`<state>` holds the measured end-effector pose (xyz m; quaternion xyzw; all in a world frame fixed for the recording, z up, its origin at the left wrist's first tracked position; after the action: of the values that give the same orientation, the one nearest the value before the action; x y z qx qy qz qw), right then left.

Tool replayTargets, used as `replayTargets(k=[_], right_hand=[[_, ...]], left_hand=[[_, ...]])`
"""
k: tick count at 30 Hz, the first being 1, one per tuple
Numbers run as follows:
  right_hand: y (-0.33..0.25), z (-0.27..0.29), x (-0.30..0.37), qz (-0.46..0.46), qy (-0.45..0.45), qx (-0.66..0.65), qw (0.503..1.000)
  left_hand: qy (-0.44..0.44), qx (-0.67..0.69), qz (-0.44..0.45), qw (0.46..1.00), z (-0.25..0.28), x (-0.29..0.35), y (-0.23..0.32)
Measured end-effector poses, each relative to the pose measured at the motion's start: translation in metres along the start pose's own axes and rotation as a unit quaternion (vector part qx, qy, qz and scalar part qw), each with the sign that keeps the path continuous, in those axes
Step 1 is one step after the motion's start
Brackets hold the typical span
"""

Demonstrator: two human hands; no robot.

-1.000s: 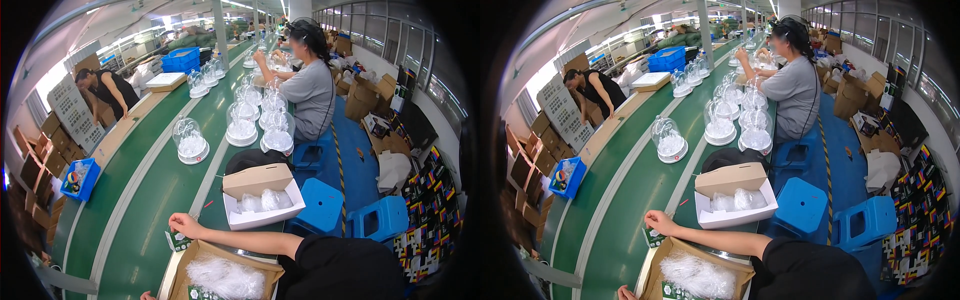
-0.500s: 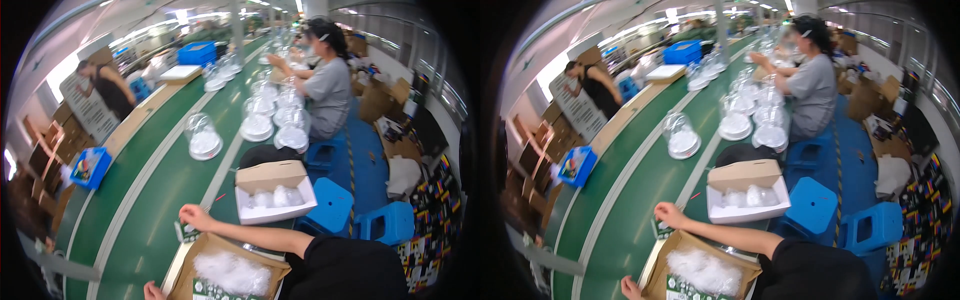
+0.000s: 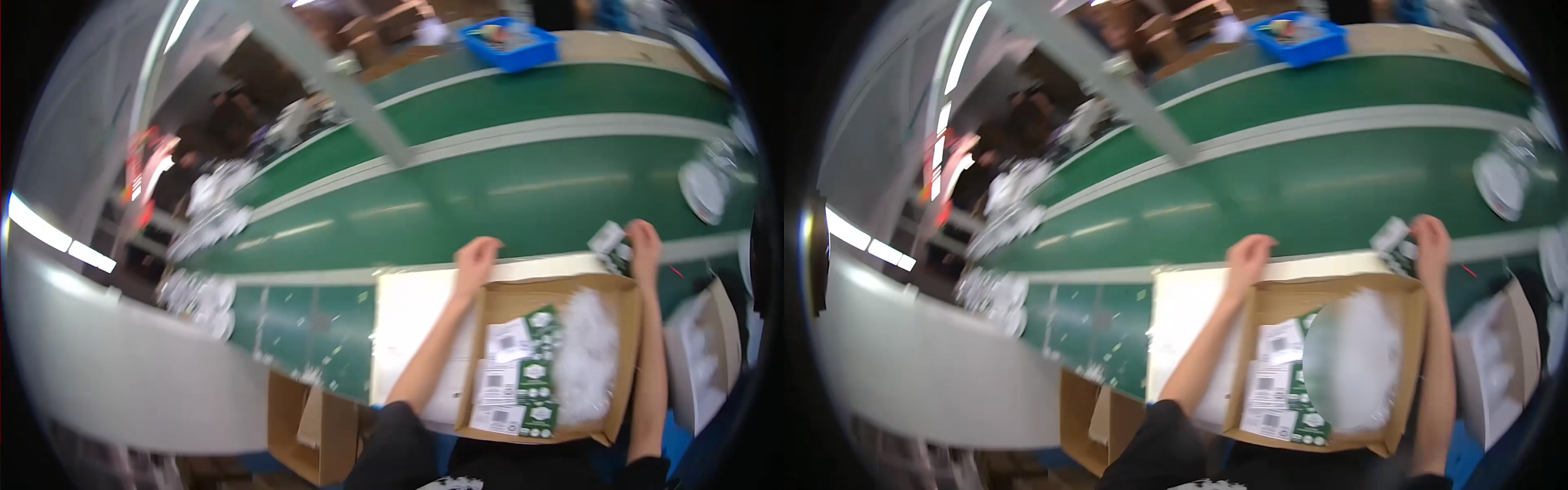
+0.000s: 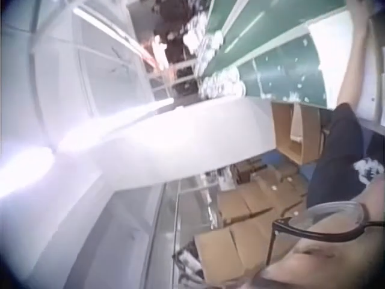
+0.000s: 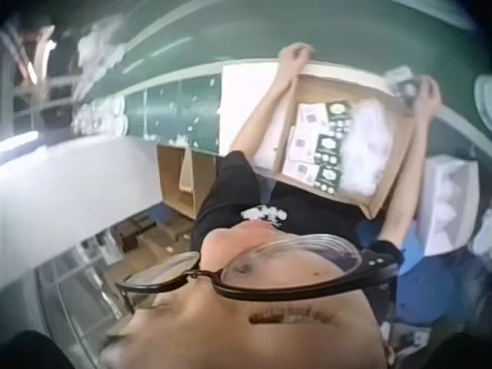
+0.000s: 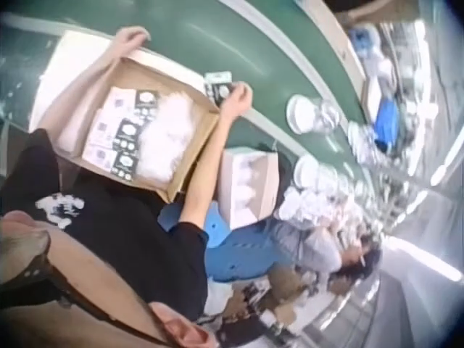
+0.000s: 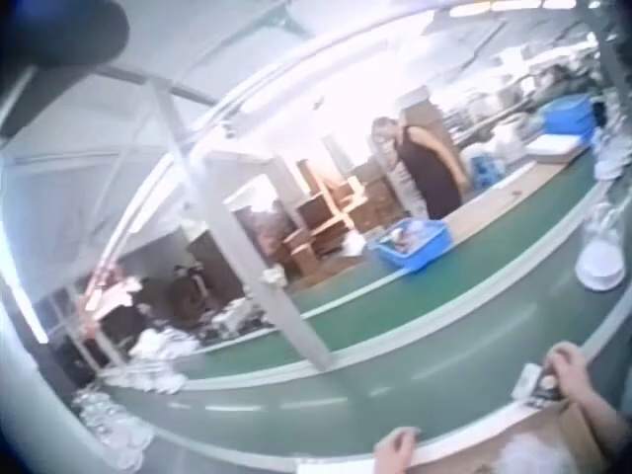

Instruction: Unpack electronic components and prepare lighting fixture parts on an assembly line.

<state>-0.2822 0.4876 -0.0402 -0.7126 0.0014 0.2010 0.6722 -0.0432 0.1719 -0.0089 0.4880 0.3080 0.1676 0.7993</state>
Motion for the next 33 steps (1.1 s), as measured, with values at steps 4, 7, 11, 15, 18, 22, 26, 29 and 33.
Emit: replayTargets(k=[4, 7, 11, 15, 18, 22, 26, 29, 33], right_hand=[[0.033, -0.001, -0.004, -0.032, -0.006, -0.104, 0.994], [0.023, -0.019, -0.002, -0.033, -0.01, -0.082, 0.996], [0.015, -0.016, -0.005, -0.032, -0.013, -0.06, 0.998], [0.034, -0.007, -0.013, -0.005, -0.013, -0.077, 0.997], [0.042, 0.015, -0.007, -0.036, 0.029, -0.085, 0.995], [0.049, 0.009, -0.013, -0.033, -0.002, -0.095, 0.995], [0.057, 0.006, -0.024, -0.032, -0.015, -0.087, 0.996], [0.072, 0.025, -0.03, -0.058, 0.007, -0.105, 0.993], [0.085, 0.04, -0.043, -0.071, 0.004, -0.139, 0.988]], left_hand=[[-0.024, 0.057, 0.043, 0.997, 0.001, 0.004, -0.009], [-0.027, 0.049, 0.072, 0.996, 0.018, 0.006, -0.009], [-0.003, 0.043, 0.035, 0.998, 0.018, 0.006, 0.01], [-0.005, 0.063, 0.038, 0.997, 0.009, 0.006, 0.002], [-0.021, 0.057, 0.042, 0.997, 0.003, 0.006, 0.008], [-0.009, 0.055, 0.039, 0.998, 0.012, 0.008, 0.01], [0.01, 0.041, 0.022, 0.999, 0.019, 0.004, 0.013], [0.033, 0.048, 0.01, 0.998, 0.02, 0.004, 0.021], [0.029, 0.047, 0.007, 0.998, 0.02, 0.003, 0.022]])
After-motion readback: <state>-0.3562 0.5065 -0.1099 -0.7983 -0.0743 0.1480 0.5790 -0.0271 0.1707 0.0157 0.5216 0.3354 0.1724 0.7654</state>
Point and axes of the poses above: each hand's wrist, its own x-axis away from the middle knuckle, its own z-axis out of the back of the hand, y = z × x, the point moved 7 cm from there along -x, towards the middle knuckle, and after that the axes turned 1 degree about -x, right-handed, at the moved point
